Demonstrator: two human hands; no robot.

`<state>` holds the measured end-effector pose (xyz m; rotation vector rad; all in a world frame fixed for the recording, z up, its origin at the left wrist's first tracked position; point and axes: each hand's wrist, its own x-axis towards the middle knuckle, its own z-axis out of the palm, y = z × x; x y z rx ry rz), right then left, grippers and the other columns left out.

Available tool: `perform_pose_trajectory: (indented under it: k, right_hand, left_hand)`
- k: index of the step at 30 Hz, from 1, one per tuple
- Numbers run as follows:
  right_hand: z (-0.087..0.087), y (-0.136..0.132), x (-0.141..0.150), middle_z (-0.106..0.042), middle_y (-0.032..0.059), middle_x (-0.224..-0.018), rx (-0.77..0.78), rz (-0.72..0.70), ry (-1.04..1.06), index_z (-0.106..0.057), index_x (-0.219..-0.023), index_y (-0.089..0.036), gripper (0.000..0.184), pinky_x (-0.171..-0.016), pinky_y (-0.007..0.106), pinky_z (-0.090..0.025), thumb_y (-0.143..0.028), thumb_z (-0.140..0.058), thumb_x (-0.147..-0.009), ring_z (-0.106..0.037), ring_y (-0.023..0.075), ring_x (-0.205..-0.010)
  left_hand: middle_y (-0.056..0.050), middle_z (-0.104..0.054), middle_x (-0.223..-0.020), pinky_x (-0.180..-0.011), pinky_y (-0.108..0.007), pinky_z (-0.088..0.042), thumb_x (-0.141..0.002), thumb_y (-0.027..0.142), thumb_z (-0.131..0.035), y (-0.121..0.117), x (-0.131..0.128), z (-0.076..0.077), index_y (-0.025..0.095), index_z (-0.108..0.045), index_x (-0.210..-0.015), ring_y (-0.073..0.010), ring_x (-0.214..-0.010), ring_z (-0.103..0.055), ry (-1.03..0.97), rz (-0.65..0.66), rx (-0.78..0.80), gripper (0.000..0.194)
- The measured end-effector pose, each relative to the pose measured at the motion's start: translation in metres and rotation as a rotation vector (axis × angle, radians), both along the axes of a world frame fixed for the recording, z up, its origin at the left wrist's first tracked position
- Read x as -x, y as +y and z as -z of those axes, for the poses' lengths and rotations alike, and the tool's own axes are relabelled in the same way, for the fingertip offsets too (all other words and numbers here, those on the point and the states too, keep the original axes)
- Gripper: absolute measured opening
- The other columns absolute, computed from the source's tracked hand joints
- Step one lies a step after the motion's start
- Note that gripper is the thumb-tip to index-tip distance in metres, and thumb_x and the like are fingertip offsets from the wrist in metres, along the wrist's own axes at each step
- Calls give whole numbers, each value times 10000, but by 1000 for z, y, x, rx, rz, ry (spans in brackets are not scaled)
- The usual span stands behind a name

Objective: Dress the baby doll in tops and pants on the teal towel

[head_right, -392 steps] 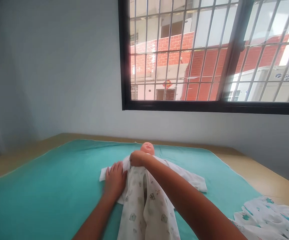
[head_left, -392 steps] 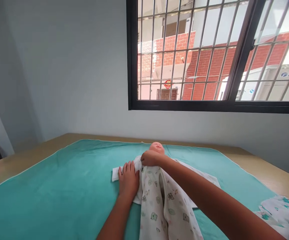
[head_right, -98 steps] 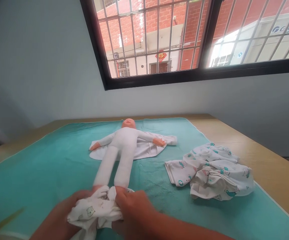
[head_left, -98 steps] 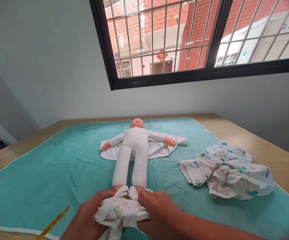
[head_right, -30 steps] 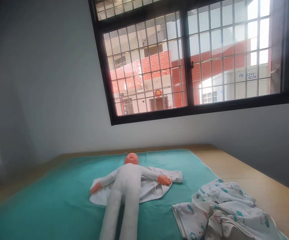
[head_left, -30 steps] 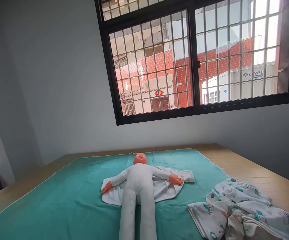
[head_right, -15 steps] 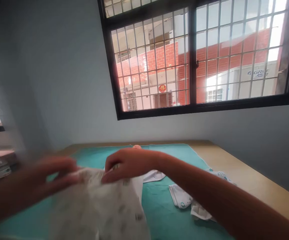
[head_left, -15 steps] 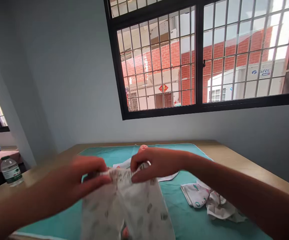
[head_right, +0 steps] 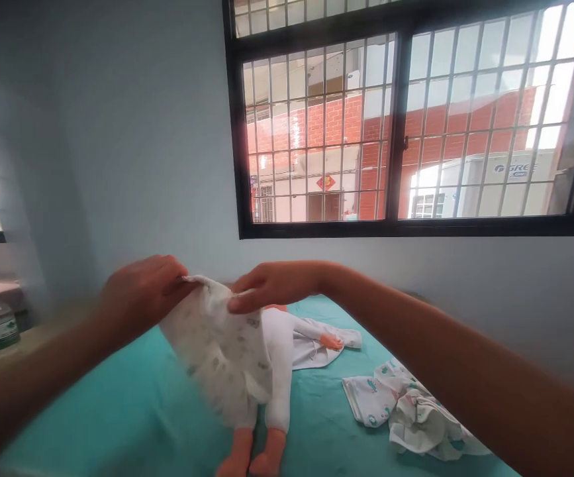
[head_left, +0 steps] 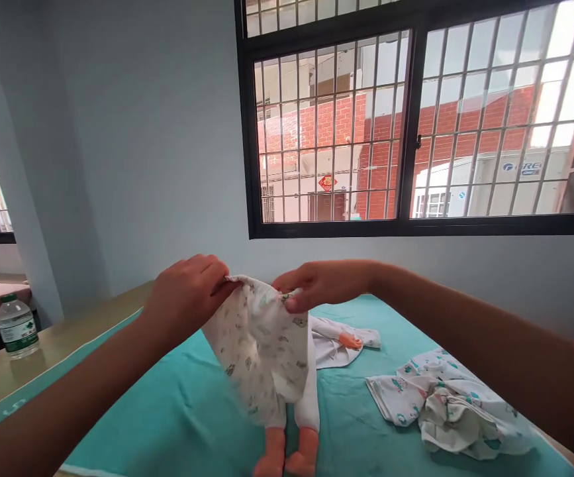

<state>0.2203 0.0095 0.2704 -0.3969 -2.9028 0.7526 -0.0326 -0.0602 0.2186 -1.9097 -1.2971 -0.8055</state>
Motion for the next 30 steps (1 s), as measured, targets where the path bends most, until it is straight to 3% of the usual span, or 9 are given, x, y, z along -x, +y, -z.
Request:
perform_pose_trajectory:
  k: [2, 4, 7, 10, 15, 18, 21, 26, 30]
  right_hand:
    - [-3, 10, -7, -644, -2, -783, 77, 79, 2, -721, -898, -144, 440, -704, 251, -435, -532, -512, -888, -568, 121, -739]
    - [-4, 20, -11, -620, -6, -737, 4, 216, 82, -712, -813, -145, 411, -687, 264, -424, -534, -581, -841, -541, 122, -699]
    - [1, 26, -6, -599, -1, -737, -109, 387, 261, -698, -800, -159, 346, -678, 284, -413, -502, -658, -784, -521, 133, -696]
    - [16, 19, 15, -599, 17, -798, -5, 453, 435, -683, -876, -167, 345, -688, 303, -428, -500, -603, -827, -538, 152, -737]
    - [40, -5, 56, -549, 21, -961, 109, 318, 570, -645, -777, -173, 287, -720, 285, -434, -460, -654, -793, -529, 143, -820]
    - [48, -7, 68, -498, -4, -878, 61, 353, 626, -566, -671, -164, 319, -694, 265, -407, -445, -652, -795, -482, 122, -773]
    - [59, 1, 77, -435, -30, -765, 91, 443, 759, -498, -671, -179, 334, -648, 246, -369, -453, -614, -824, -427, 110, -708]
    - [93, 20, 103, -379, -47, -704, 173, 569, 961, -400, -673, -202, 345, -613, 232, -331, -443, -575, -846, -366, 105, -660]
    - [141, 43, 106, -344, -54, -667, 182, 709, 914, -323, -638, -202, 405, -576, 235, -288, -437, -595, -826, -325, 102, -624]
  left_hand:
    - [-41, -599, -759, -603, -289, -331, -887, 441, -506, 6, 6, -3, 204, -485, -600, -168, -682, -499, -46, 105, 82, 373]
    - [-45, -620, -809, -580, -274, -357, -864, 476, -524, 12, 13, -5, 203, -473, -585, -167, -693, -526, -188, 148, 205, 394]
    - [9, -538, -603, -456, -247, -288, -823, 516, -559, 22, 17, -2, 210, -461, -587, -135, -525, -459, -455, 78, 392, 399]
    - [37, -509, -570, -424, -228, -299, -776, 528, -613, 29, 5, 4, 210, -494, -675, -121, -492, -441, -767, 99, 395, 355]
    - [-37, -666, -910, -628, -271, -501, -817, 400, -611, 26, -25, 5, 198, -581, -1048, -170, -745, -625, -1193, 624, 508, 308]
    - [-63, -656, -1095, -752, -289, -520, -826, 354, -628, 25, -16, 20, 229, -572, -1170, -202, -949, -634, -1279, 805, 404, 370]
    - [-70, -589, -1282, -824, -320, -527, -779, 397, -695, 27, -5, 59, 291, -493, -1295, -237, -1101, -592, -1418, 858, 395, 564]
    - [-67, -694, -834, -679, -354, -542, -580, 420, -847, 15, -43, 161, 173, -594, -1150, -250, -767, -672, -1626, 920, 1183, 671]
    - [-41, -653, -773, -637, -326, -529, -679, 413, -792, -13, -78, 218, 174, -627, -1021, -207, -700, -665, -1896, 988, 1387, 449]
